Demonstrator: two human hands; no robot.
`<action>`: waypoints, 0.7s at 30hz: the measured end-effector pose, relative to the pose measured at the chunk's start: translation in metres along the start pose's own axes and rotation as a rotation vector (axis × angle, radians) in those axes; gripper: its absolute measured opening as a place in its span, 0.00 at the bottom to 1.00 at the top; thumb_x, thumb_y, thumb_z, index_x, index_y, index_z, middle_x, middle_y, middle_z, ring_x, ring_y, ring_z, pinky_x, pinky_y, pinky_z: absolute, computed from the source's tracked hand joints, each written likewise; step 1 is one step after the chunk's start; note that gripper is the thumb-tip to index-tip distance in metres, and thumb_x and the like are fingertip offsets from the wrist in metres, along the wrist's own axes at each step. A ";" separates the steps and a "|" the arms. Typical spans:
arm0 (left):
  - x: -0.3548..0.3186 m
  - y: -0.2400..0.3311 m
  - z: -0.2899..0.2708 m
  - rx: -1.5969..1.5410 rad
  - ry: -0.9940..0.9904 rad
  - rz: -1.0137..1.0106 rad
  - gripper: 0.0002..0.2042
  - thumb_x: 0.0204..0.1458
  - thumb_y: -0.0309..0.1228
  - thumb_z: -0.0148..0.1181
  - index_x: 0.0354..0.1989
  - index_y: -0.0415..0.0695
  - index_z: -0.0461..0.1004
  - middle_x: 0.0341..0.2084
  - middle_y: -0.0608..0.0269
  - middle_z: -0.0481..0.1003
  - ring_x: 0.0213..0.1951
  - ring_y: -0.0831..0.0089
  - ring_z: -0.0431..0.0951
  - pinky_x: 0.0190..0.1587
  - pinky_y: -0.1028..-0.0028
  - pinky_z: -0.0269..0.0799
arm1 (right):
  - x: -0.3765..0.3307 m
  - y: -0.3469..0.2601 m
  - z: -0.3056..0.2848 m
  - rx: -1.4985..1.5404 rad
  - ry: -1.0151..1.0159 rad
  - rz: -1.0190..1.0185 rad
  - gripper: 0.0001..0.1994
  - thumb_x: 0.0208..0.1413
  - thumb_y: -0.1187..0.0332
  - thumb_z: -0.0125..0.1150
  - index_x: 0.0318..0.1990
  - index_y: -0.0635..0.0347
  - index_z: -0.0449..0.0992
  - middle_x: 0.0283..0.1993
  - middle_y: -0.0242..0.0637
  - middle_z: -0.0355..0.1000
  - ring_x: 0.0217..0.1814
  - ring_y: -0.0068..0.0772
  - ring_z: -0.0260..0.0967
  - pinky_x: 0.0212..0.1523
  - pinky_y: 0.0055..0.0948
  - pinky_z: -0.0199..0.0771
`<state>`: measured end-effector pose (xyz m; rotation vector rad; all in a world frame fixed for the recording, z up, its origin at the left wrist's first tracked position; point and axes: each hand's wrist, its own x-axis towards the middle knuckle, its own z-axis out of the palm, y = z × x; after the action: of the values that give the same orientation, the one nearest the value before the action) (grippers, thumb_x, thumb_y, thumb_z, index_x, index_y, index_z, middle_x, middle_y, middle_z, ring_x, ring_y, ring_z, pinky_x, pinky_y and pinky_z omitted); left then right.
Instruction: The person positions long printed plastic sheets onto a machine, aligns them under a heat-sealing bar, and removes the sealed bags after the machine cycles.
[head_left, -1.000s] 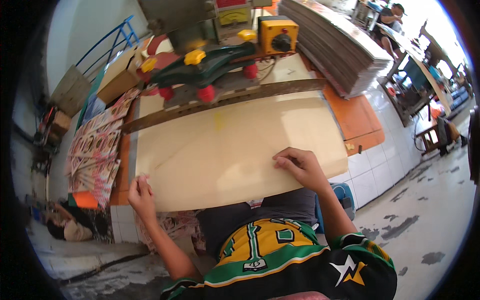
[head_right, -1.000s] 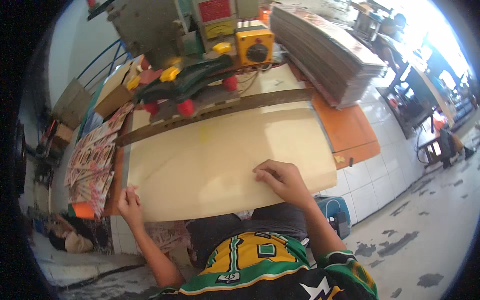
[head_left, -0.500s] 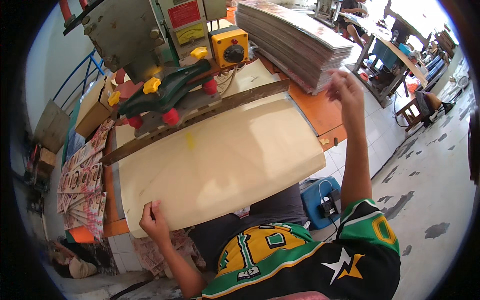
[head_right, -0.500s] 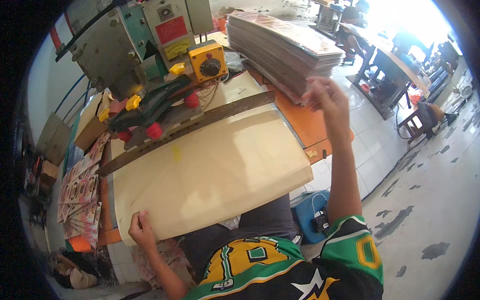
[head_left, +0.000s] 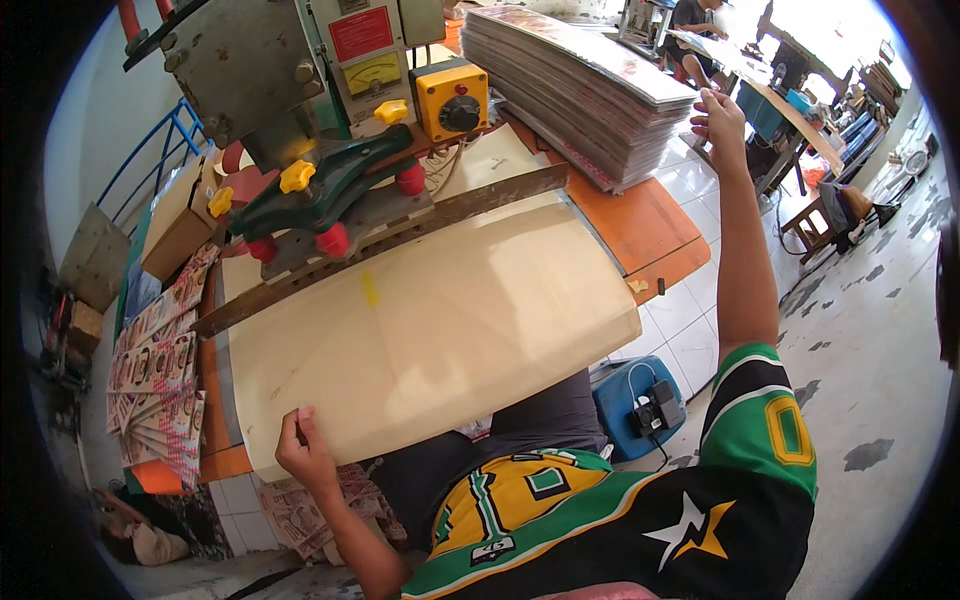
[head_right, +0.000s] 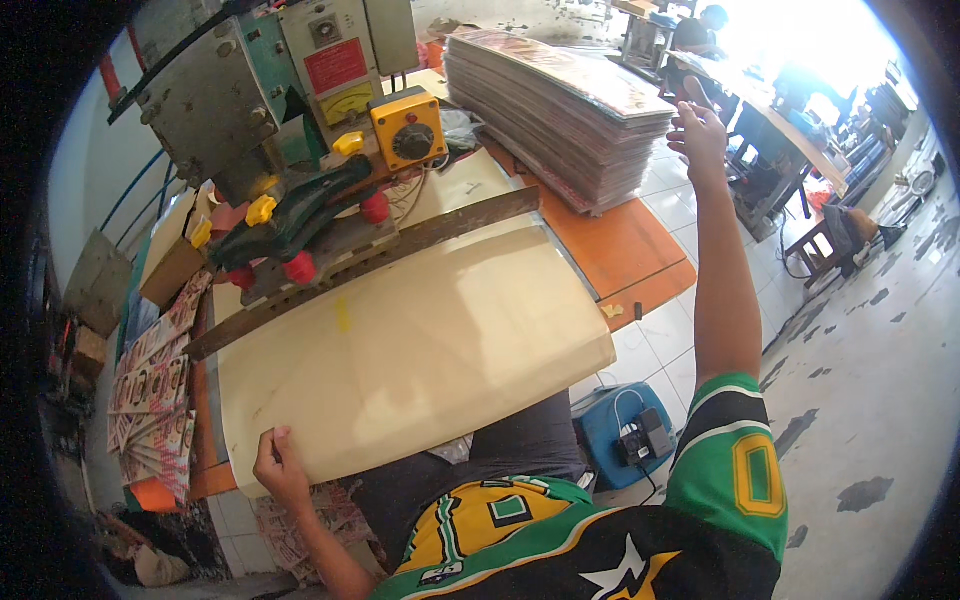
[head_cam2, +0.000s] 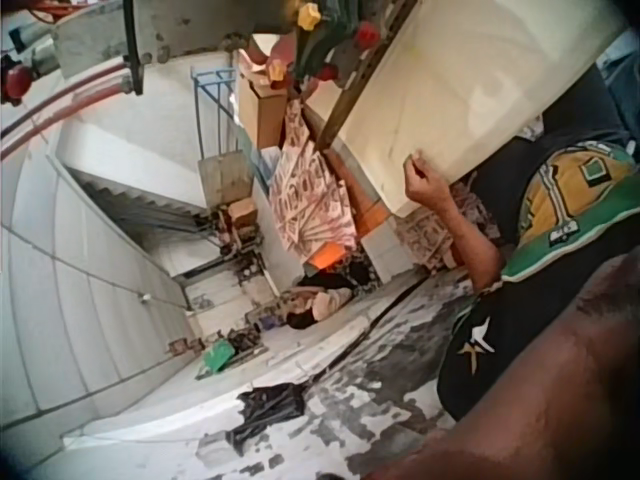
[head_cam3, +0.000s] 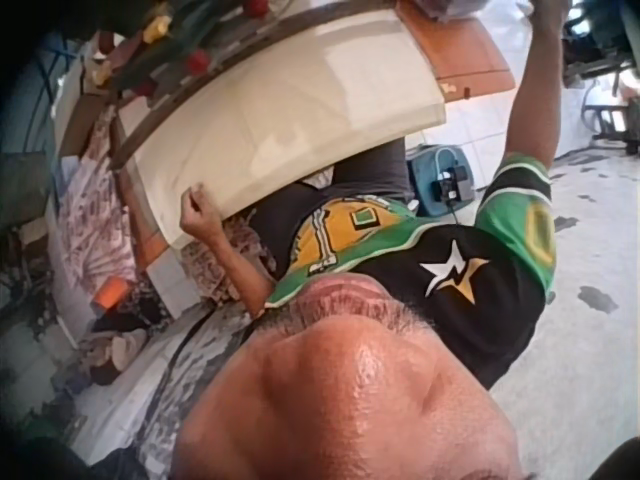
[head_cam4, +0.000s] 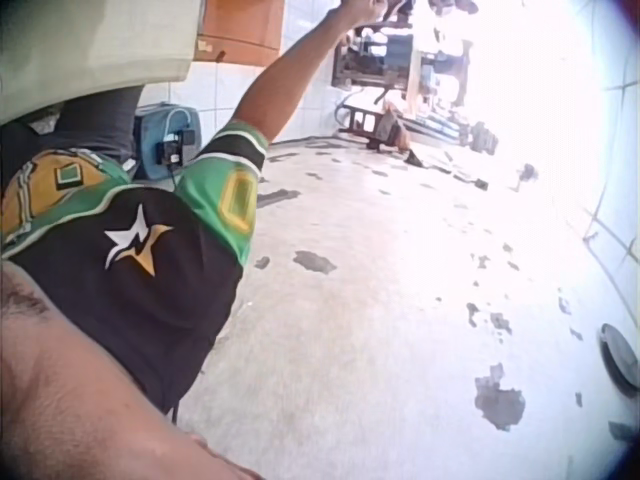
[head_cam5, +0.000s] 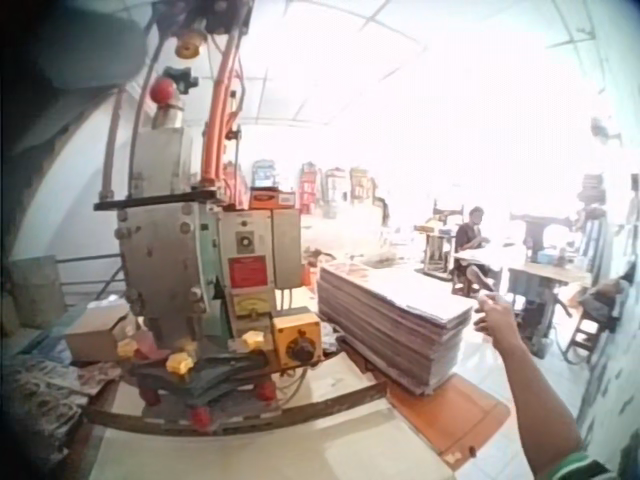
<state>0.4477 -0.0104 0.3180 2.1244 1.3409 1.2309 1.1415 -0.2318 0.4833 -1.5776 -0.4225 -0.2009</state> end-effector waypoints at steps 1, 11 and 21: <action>0.000 -0.001 0.000 0.008 -0.003 -0.007 0.14 0.66 0.35 0.58 0.36 0.36 0.80 0.26 0.57 0.80 0.27 0.71 0.77 0.33 0.71 0.72 | 0.004 0.002 -0.001 -0.011 -0.013 0.003 0.21 0.64 0.56 0.64 0.54 0.64 0.74 0.40 0.37 0.77 0.30 0.25 0.75 0.31 0.24 0.75; -0.001 -0.007 0.002 0.019 0.006 -0.019 0.12 0.65 0.34 0.58 0.36 0.36 0.80 0.25 0.55 0.80 0.27 0.66 0.78 0.33 0.69 0.73 | 0.011 -0.007 -0.001 -0.088 -0.086 0.097 0.26 0.59 0.54 0.68 0.54 0.69 0.76 0.44 0.39 0.76 0.35 0.25 0.73 0.32 0.24 0.69; 0.000 -0.006 0.004 0.012 0.044 0.045 0.12 0.65 0.33 0.58 0.36 0.36 0.80 0.25 0.53 0.80 0.27 0.64 0.79 0.32 0.67 0.72 | 0.033 -0.010 -0.014 -0.017 -0.216 0.235 0.20 0.58 0.56 0.71 0.43 0.66 0.77 0.36 0.33 0.70 0.29 0.18 0.63 0.25 0.19 0.60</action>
<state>0.4478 -0.0067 0.3115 2.1592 1.3280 1.2972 1.1692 -0.2406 0.5054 -1.6572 -0.3990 0.1477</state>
